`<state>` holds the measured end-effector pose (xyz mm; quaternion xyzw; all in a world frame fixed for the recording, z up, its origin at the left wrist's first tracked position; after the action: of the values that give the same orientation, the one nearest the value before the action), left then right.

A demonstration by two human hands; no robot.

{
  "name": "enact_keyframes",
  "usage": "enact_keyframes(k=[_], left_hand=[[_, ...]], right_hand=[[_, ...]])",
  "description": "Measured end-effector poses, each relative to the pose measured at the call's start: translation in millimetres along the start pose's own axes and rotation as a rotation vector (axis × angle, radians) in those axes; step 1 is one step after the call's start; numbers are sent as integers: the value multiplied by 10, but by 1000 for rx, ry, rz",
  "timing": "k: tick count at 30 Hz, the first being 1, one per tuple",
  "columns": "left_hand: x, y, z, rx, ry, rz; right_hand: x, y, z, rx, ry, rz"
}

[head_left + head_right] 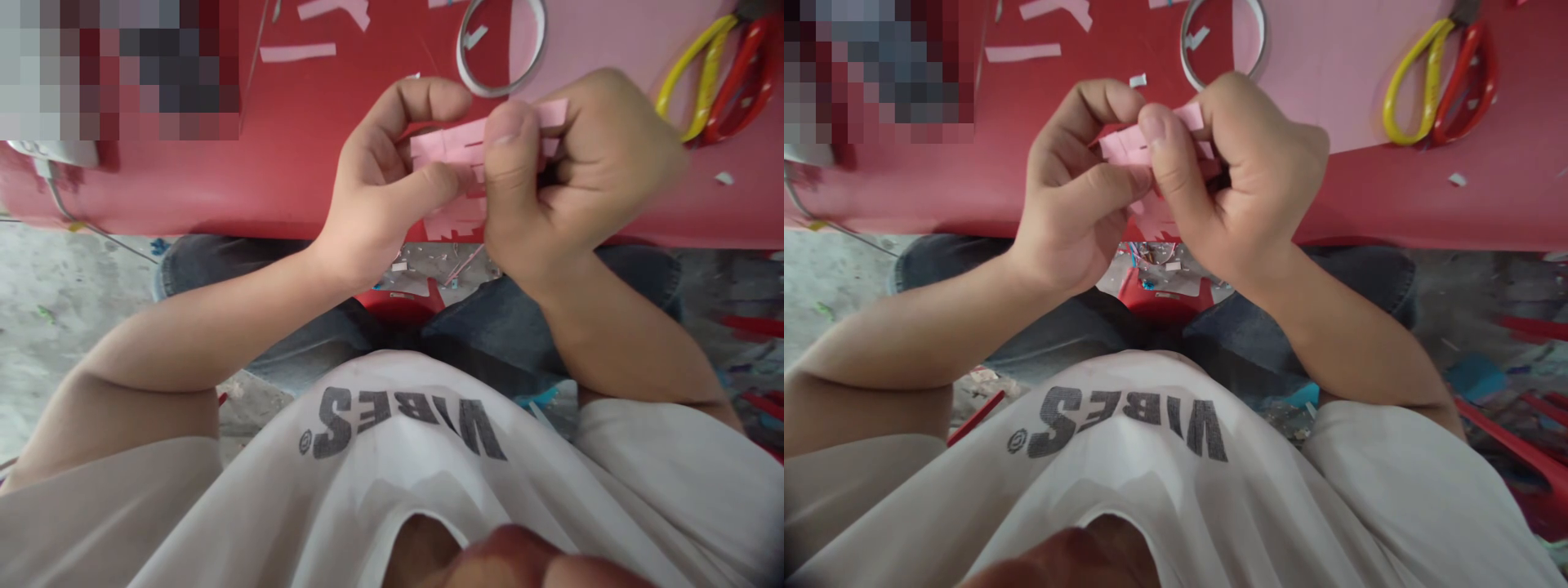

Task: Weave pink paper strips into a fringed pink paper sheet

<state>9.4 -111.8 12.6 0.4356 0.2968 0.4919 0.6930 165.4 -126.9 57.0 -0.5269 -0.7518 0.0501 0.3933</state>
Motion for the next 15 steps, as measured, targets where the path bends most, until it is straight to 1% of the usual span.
enact_keyframes(k=[1,4,6,8,11,13,14,15], left_hand=[[11,-16,-5,7,12,-15],[50,-57,-35,-57,-27,50],[58,-67,-57,-73,-42,21],[46,-48,-62,-72,-43,7],[5,44,-11,-94,-66,37],[-32,145,61,-96,-64,26],[-50,199,101,-85,-49,-14],[-68,250,137,-62,-6,-84]], right_hand=[[0,-2,-1,3,5,-1],[0,-6,-5,-19,-25,22],[0,-5,-6,-12,-30,13],[0,-1,-1,23,-23,-29],[2,8,3,83,18,-69],[3,8,-10,71,-1,-54],[4,5,-22,52,-32,-42],[4,1,-38,30,-73,-32]])
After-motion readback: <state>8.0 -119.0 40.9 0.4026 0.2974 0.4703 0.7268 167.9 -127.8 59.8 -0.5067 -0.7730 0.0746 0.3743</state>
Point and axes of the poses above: each hand's wrist, its own x-axis towards the middle knuckle, its own z-axis out of the palm, y = z × x, the point moved 1 cm from there along x, towards the middle knuckle, and after that the axes turned 5 degrees about -y, right-handed, at the moved point
